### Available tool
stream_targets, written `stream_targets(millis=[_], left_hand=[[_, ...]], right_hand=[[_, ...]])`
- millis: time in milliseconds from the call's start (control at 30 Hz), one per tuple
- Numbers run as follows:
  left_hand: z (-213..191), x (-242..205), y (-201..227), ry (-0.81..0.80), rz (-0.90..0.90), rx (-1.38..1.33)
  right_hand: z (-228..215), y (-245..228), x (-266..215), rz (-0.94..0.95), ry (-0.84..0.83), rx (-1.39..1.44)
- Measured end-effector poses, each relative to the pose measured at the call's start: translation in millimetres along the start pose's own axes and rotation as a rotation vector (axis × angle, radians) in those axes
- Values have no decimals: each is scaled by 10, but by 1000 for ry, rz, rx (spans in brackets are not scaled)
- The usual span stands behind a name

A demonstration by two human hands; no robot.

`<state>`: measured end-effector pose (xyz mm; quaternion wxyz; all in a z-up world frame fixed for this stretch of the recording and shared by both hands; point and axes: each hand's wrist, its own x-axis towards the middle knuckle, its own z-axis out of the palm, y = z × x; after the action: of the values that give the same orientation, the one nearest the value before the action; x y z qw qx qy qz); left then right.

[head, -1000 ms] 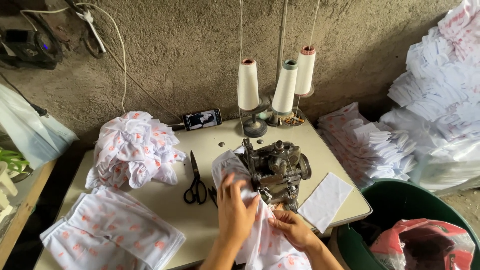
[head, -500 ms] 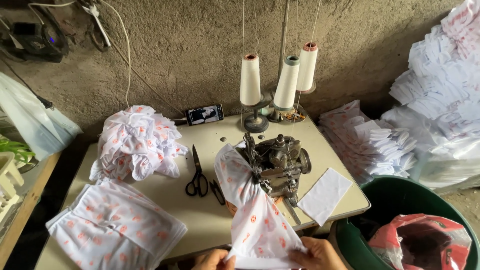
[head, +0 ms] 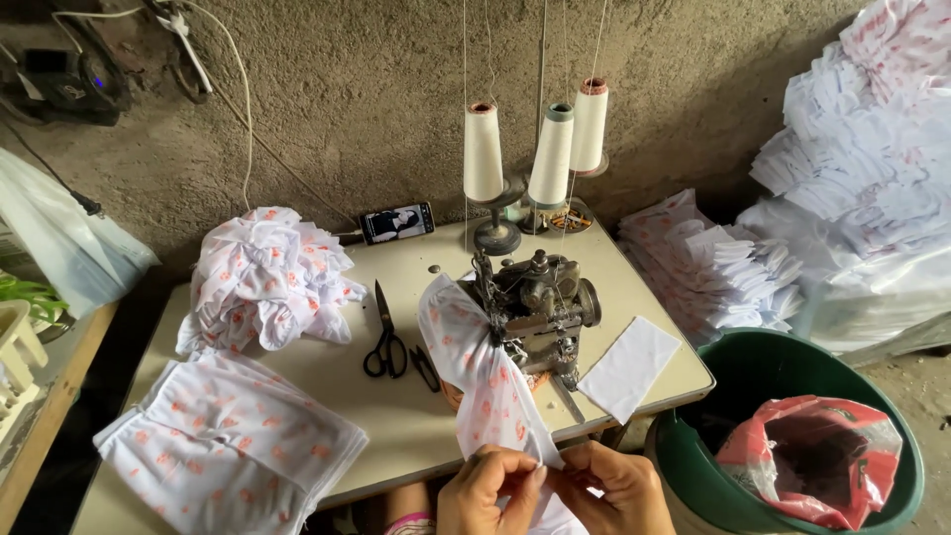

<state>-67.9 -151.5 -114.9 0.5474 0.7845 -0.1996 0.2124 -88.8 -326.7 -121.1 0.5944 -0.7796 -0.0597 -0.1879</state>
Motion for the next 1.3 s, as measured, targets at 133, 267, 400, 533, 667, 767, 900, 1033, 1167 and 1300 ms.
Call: stream_targets(millis=[133, 267, 400, 533, 667, 767, 900, 1033, 1167, 1300], left_hand=[[74, -26, -17, 33, -12, -57], [115, -35, 40, 49, -25, -88], [130, -47, 58, 37, -27, -81], [132, -59, 62, 16, 20, -61], [245, -188, -195, -230, -562, -813], [98, 195, -148, -724, -1057, -1115], [631, -99, -809, -745, 80, -1444], [608, 350, -900, 279, -1087, -1309], [151, 569, -1065, 488, -593, -664], [-187, 1182, -1272, 486, -538, -226]], right_hand=[[-36, -63, -27, 21, -8, -122], [-47, -109, -50, 2, -11, -167], [-56, -159, -47, -36, 2, -207], [-141, -341, 31, -100, -81, -199], [-316, -193, 219, -170, -182, -258], [-392, -256, 288, 36, -224, -153], [-440, 250, 240, 212, -138, 216], [-640, 580, 223, 305, 27, 429], [-721, 1255, 101, 684, -108, 345], [-237, 1711, -111, 1084, -206, 529]])
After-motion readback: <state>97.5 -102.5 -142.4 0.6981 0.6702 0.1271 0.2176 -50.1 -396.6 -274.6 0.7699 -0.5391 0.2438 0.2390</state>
